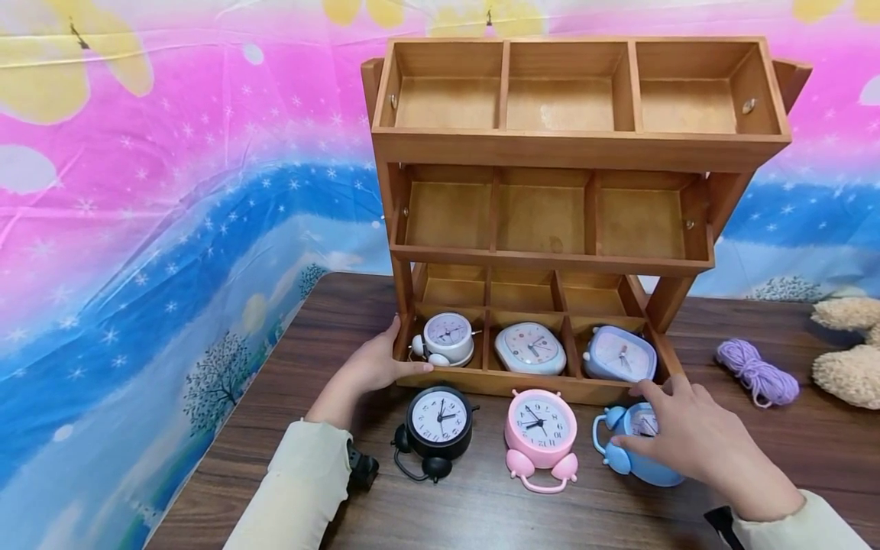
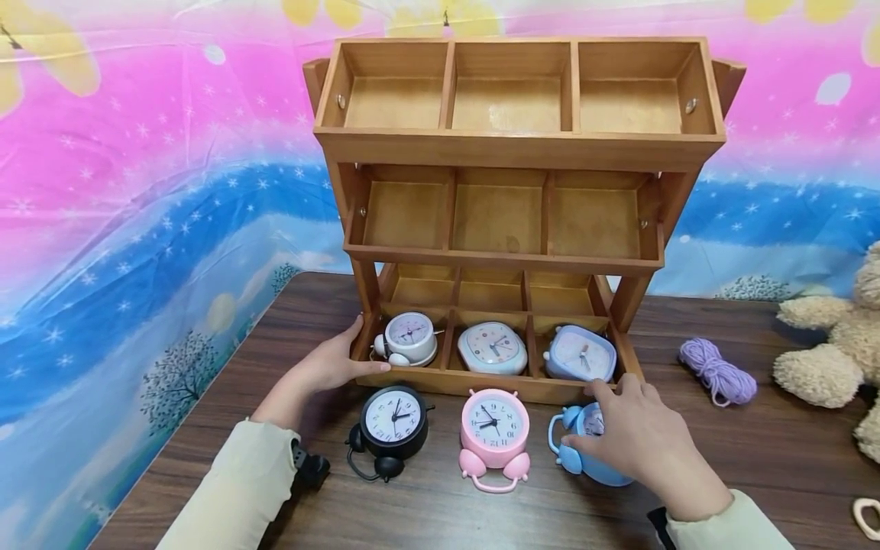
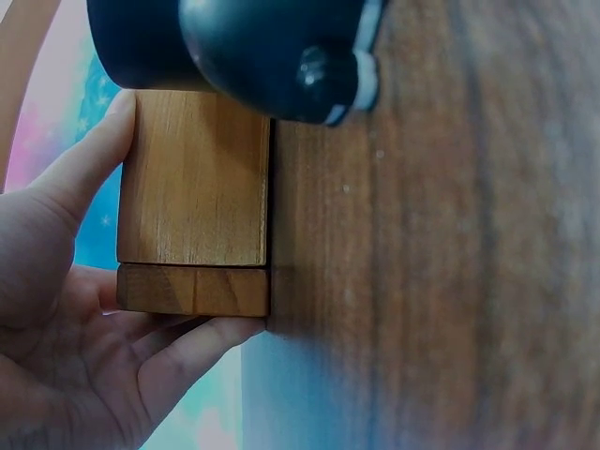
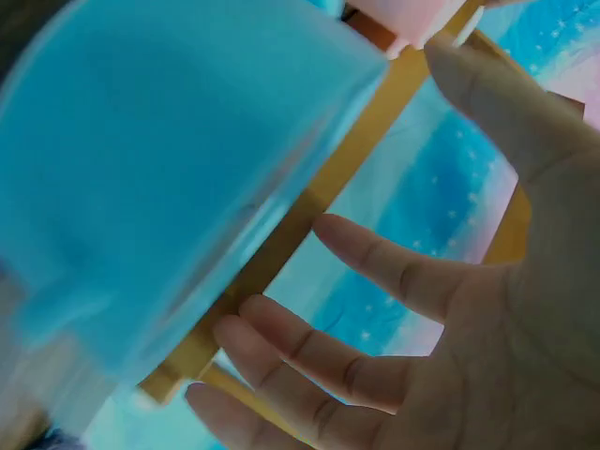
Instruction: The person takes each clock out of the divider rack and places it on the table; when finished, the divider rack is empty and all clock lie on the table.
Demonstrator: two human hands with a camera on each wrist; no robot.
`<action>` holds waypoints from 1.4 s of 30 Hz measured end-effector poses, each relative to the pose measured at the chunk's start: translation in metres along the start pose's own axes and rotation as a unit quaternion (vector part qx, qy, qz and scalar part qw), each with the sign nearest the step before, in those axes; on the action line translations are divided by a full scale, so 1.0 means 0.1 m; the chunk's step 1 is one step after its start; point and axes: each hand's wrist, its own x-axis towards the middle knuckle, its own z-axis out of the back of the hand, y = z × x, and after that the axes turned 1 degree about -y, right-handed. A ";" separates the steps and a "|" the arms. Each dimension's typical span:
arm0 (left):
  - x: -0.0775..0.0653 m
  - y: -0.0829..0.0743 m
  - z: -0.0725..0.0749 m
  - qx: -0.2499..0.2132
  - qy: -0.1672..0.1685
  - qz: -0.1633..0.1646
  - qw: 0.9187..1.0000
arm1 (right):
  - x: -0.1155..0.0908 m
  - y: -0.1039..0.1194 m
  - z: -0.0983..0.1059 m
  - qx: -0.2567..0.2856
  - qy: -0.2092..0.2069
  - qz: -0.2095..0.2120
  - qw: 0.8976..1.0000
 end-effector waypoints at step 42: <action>-0.03 0.03 0.04 -0.013 0.001 -0.022 1.000 | 1.30 1.97 0.20 0.051 0.002 0.212 0.976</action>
